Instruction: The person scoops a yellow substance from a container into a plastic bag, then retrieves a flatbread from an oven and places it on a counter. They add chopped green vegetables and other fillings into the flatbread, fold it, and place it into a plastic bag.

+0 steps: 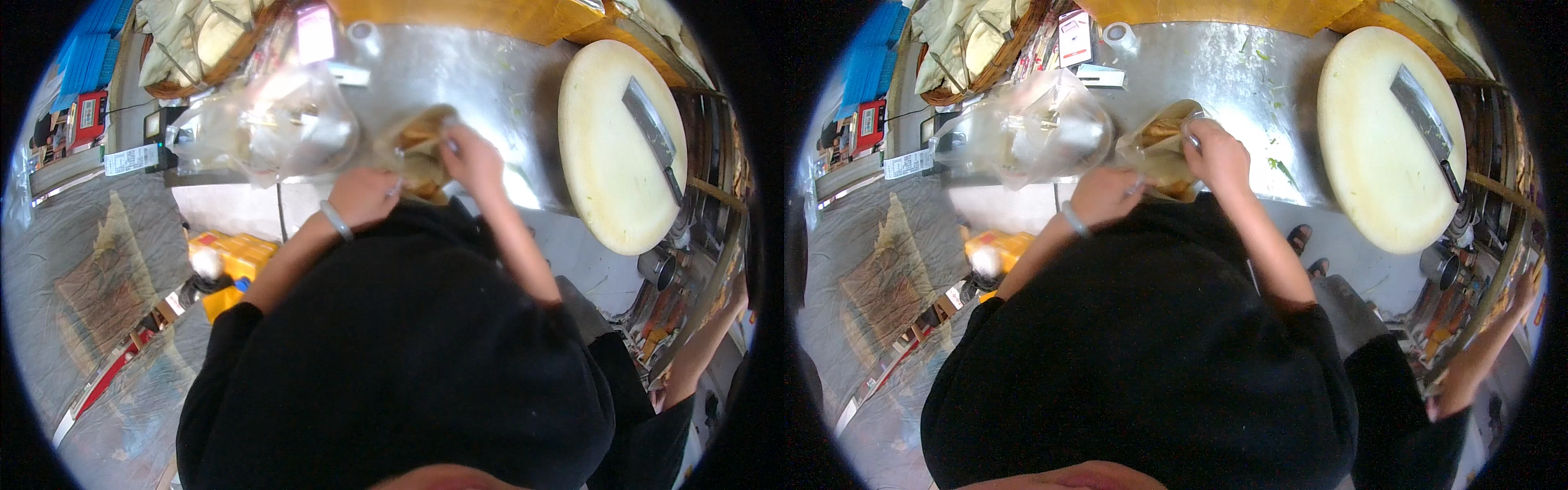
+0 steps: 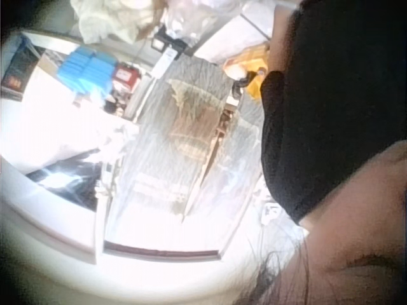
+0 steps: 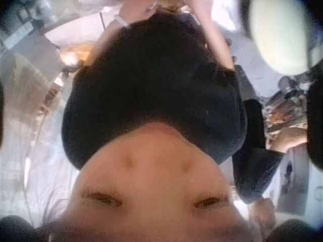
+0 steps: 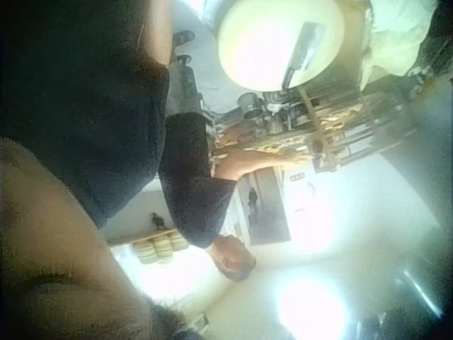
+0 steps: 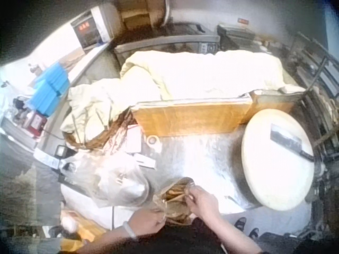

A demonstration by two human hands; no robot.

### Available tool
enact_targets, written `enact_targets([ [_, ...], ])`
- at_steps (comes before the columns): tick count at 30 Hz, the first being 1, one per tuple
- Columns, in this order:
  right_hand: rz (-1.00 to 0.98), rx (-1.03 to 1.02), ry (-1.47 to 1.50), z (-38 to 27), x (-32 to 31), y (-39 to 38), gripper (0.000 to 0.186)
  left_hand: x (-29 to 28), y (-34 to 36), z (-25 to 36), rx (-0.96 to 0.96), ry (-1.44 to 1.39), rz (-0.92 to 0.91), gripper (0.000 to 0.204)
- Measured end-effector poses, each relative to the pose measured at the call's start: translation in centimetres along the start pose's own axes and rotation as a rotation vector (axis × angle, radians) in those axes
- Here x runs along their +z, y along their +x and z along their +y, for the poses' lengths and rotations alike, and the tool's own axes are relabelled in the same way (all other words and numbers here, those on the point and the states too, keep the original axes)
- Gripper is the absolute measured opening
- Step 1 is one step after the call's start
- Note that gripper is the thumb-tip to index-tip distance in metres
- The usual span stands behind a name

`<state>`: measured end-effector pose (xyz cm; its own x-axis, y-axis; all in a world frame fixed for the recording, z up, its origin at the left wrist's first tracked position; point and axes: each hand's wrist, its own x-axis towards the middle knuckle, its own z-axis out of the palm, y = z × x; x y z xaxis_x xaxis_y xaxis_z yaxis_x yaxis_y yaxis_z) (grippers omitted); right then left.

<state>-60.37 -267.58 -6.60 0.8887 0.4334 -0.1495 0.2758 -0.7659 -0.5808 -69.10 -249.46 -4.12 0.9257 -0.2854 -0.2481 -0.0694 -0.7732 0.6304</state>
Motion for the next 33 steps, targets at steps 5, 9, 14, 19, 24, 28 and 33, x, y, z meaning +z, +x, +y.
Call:
enact_targets([
  [5,-0.168,0.221,0.868,-0.1,-3.9,-2.1,0.021,-3.1,-0.8,2.3,-0.364,-0.772,-0.011,0.019],
  [9,-0.156,0.236,1.269,-1.8,-7.0,-4.7,0.026,-4.8,-1.6,4.2,-0.365,-1.298,0.174,0.021],
  [14,-0.274,0.136,1.294,-5.6,-4.8,-3.8,0.035,-4.4,0.8,5.3,-0.328,-1.147,0.049,0.016],
  [19,-0.291,0.235,1.510,-4.5,-2.8,-2.9,0.033,-3.0,2.0,5.3,-0.082,-0.186,0.245,0.015],
  [24,-0.343,0.385,0.990,0.2,-0.4,-4.4,0.027,-0.4,3.7,-0.6,-0.318,-0.421,0.426,0.012],
  [28,-0.172,0.475,1.371,2.7,0.8,-5.0,0.032,1.4,4.2,-5.2,-0.745,-0.973,0.115,0.017],
  [33,-0.230,0.340,1.673,-0.4,-1.1,-3.9,0.036,-1.6,3.1,-2.5,-0.498,-1.765,-0.319,0.022],
])
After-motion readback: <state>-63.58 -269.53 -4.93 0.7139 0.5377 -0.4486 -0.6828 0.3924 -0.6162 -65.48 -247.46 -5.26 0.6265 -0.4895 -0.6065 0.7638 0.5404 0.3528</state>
